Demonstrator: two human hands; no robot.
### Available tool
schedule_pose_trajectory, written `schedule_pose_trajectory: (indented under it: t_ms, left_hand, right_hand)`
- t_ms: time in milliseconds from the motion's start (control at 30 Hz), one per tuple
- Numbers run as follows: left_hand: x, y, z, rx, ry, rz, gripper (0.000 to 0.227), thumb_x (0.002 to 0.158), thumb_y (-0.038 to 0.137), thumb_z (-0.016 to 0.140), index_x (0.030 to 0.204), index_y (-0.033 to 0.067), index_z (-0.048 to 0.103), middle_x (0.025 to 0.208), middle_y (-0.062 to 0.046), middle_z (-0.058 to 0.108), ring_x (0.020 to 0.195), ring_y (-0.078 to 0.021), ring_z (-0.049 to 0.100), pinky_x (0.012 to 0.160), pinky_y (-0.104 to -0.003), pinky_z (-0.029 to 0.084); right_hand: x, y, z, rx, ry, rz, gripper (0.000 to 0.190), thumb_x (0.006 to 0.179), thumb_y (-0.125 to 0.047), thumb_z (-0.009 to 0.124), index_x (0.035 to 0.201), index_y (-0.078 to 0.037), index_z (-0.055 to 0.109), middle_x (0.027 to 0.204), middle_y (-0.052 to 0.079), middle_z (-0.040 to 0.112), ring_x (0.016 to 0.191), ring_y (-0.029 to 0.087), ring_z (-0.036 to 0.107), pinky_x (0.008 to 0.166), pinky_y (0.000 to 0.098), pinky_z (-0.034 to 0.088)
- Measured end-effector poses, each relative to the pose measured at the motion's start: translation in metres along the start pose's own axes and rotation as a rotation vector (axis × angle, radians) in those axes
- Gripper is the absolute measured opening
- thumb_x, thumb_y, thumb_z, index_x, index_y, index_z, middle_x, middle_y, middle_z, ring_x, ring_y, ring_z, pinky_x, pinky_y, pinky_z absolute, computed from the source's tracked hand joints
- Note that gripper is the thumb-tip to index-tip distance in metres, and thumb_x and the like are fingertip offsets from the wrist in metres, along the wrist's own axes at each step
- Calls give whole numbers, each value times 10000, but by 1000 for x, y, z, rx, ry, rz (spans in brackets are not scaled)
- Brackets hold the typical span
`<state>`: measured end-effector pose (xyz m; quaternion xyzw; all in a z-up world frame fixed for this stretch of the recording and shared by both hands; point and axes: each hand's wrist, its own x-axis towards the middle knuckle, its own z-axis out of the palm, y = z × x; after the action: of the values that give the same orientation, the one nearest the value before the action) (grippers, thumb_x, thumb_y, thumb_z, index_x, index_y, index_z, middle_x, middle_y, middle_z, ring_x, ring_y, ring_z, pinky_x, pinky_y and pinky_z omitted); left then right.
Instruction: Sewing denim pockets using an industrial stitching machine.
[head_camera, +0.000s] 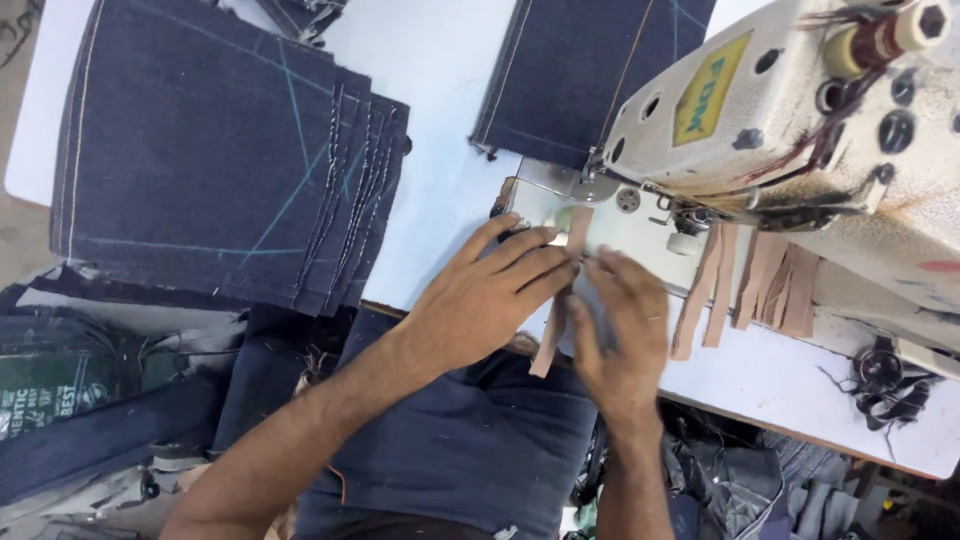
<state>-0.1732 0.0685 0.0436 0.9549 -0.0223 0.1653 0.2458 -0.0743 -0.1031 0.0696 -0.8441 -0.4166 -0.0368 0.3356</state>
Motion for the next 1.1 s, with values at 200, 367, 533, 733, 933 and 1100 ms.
schedule_pose_trajectory:
  t_ms: [200, 367, 533, 733, 933, 1100]
  left_hand:
    - [-12, -7, -18, -84, 46, -30, 311, 988, 141, 609, 1283, 106, 702, 1387, -51, 636, 1426, -236, 506, 1275, -512, 323]
    - [-55, -70, -119, 438, 222, -260, 332, 1014, 188, 648, 1326, 75, 662, 1367, -144, 624, 1330, -326, 538, 1173, -545, 379]
    - [-114, -155, -166, 565, 296, -699, 594, 1003, 230, 759, 1441, -101, 532, 1273, -265, 606, 1129, -414, 574, 951, -524, 481]
    - [-103, -147, -187, 320, 412, -763, 550, 965, 214, 796, 1375, -79, 577, 1188, -246, 597, 1064, -400, 620, 897, -466, 522]
    - [-86, -91, -203, 368, 402, -599, 146, 1115, 109, 717, 1230, 32, 669, 1163, -172, 659, 937, -367, 688, 803, -458, 554]
    - [-54, 5, -225, -25, 376, -468, 186, 1070, 142, 711, 1191, 21, 638, 916, -82, 707, 707, -128, 666, 596, -312, 507]
  right_hand:
    - [0, -11, 6, -228, -184, -133, 455, 954, -118, 702, 1393, -14, 636, 1464, 140, 620, 1395, 347, 529, 1153, 485, 371]
    - [-7, -13, 10, -282, -211, -168, 414, 1028, -196, 633, 1410, -36, 635, 1503, 132, 605, 1432, 329, 490, 1154, 484, 335]
    - [-8, -17, 10, -352, -234, -115, 432, 1060, -290, 586, 1410, -39, 625, 1542, 122, 585, 1446, 335, 453, 1163, 496, 295]
    - [-7, -18, 6, -331, -259, -53, 467, 1061, -350, 548, 1409, -43, 596, 1566, 117, 542, 1448, 349, 420, 1156, 509, 271]
    - [-6, -21, 2, -262, -284, -24, 565, 1030, -389, 525, 1471, -35, 521, 1590, 125, 487, 1482, 343, 358, 1154, 507, 236]
    - [-2, -23, 1, -245, -283, -32, 550, 1011, -365, 555, 1450, -34, 527, 1588, 180, 492, 1479, 352, 368, 1164, 506, 245]
